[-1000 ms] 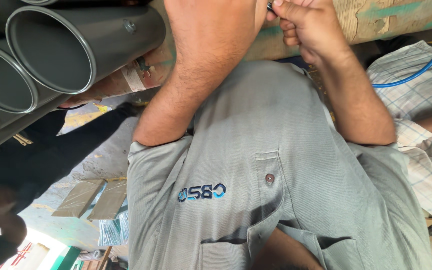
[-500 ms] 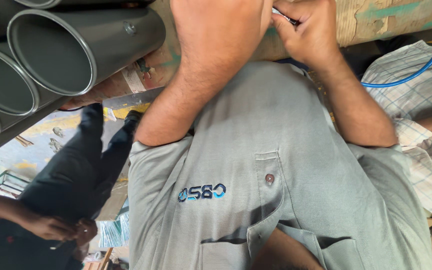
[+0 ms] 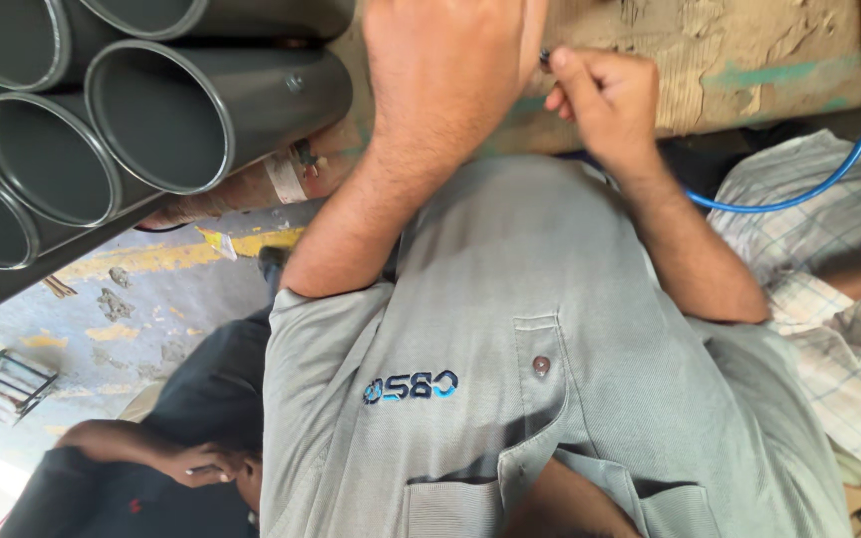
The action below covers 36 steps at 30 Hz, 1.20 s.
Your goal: The person holds a metal cylinder against the workbench and runs a small hand tool along its rim, rotating the cylinder to work around the edge. They place the finished cylinder onto a stack of similar cylinders and pick up the next one to repeat the edge work.
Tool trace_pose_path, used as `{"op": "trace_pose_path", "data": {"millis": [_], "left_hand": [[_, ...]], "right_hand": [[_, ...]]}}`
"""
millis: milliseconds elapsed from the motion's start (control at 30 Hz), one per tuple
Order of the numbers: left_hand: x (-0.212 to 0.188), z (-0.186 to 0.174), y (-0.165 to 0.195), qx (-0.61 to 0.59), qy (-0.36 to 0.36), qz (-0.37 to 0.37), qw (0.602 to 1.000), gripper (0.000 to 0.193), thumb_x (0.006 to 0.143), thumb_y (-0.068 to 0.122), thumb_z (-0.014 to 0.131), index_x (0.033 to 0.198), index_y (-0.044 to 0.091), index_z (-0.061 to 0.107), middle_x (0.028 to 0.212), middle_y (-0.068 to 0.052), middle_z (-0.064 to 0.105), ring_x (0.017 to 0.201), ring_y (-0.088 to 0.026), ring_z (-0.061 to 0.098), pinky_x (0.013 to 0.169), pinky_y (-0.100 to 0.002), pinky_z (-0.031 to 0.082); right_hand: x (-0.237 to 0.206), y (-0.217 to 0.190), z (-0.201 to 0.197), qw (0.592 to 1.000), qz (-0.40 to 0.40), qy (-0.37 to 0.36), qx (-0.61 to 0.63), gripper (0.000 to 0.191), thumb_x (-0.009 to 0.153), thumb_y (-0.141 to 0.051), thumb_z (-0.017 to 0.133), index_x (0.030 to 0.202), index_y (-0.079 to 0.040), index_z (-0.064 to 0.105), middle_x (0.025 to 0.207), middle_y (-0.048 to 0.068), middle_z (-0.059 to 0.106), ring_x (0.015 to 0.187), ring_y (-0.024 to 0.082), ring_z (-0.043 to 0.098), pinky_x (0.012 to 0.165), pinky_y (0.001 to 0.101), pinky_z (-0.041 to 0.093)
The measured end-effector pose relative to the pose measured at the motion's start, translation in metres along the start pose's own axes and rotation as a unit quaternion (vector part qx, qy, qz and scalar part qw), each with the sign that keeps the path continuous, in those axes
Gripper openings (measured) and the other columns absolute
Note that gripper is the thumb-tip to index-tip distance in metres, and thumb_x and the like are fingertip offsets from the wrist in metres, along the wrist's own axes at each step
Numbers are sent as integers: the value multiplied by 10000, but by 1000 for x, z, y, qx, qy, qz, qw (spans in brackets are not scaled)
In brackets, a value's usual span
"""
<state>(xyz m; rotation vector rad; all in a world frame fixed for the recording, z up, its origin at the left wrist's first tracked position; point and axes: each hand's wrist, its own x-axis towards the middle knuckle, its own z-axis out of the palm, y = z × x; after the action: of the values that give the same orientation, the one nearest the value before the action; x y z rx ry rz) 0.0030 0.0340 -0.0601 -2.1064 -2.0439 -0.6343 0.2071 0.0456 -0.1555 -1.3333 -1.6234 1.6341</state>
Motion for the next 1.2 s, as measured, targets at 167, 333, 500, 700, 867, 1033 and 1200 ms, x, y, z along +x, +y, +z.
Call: {"op": "trace_pose_path", "data": {"millis": [167, 333, 500, 700, 867, 1033, 1200], "left_hand": [[4, -7, 2, -9, 37, 3, 999, 288, 930, 296, 746, 707, 152, 635, 577, -48, 549, 525, -268, 582, 517, -397, 446], [8, -10, 1, -41, 38, -9, 998, 289, 969, 294, 740, 749, 131, 645, 594, -58, 566, 539, -268, 602, 559, -396, 473], [12, -13, 3, -44, 46, -19, 998, 361, 987, 336, 741, 746, 90, 635, 594, -62, 577, 518, -265, 596, 529, -397, 454], [9, -11, 1, -45, 36, 2, 998, 265, 964, 291, 732, 756, 146, 654, 628, -59, 590, 558, -279, 610, 569, -402, 479], [5, -5, 0, -21, 23, 10, 999, 281, 899, 281, 754, 682, 148, 635, 587, -55, 567, 530, -277, 593, 514, -404, 453], [3, 0, -2, -19, 25, 2, 999, 280, 876, 266, 756, 657, 153, 624, 567, -44, 551, 510, -271, 578, 469, -397, 427], [7, -3, -1, -33, 21, 9, 999, 281, 890, 266, 762, 672, 148, 629, 570, -44, 547, 507, -270, 570, 463, -398, 412]], "right_hand": [[-7, -8, 2, 908, -348, 90, -215, 76, 936, 25, 766, 995, 44, 722, 936, 183, 740, 847, 278, 702, 774, 346, 550], [-2, -14, 4, 999, -16, 12, 43, 121, 984, -110, 699, 994, 8, 721, 843, 93, 726, 705, 140, 654, 662, 264, 530], [-2, -15, 6, 995, -81, 16, -50, 103, 1046, -62, 728, 1104, 18, 756, 890, 99, 737, 771, 131, 669, 705, 270, 552], [0, -10, 8, 996, -86, 3, -13, 206, 986, -104, 737, 1103, 65, 718, 888, 93, 728, 749, 109, 663, 693, 260, 559], [0, -4, 4, 998, -52, -6, -20, 219, 1049, -90, 765, 1238, 18, 758, 922, 76, 768, 804, 100, 696, 741, 253, 569], [-1, -1, 4, 962, -219, 46, -157, 242, 988, -38, 791, 1203, 46, 718, 958, 152, 752, 853, 194, 719, 764, 304, 584], [1, -1, 3, 1000, 14, -11, 20, 160, 1014, -143, 707, 1093, -18, 770, 895, 124, 752, 761, 202, 699, 712, 301, 567]]}}
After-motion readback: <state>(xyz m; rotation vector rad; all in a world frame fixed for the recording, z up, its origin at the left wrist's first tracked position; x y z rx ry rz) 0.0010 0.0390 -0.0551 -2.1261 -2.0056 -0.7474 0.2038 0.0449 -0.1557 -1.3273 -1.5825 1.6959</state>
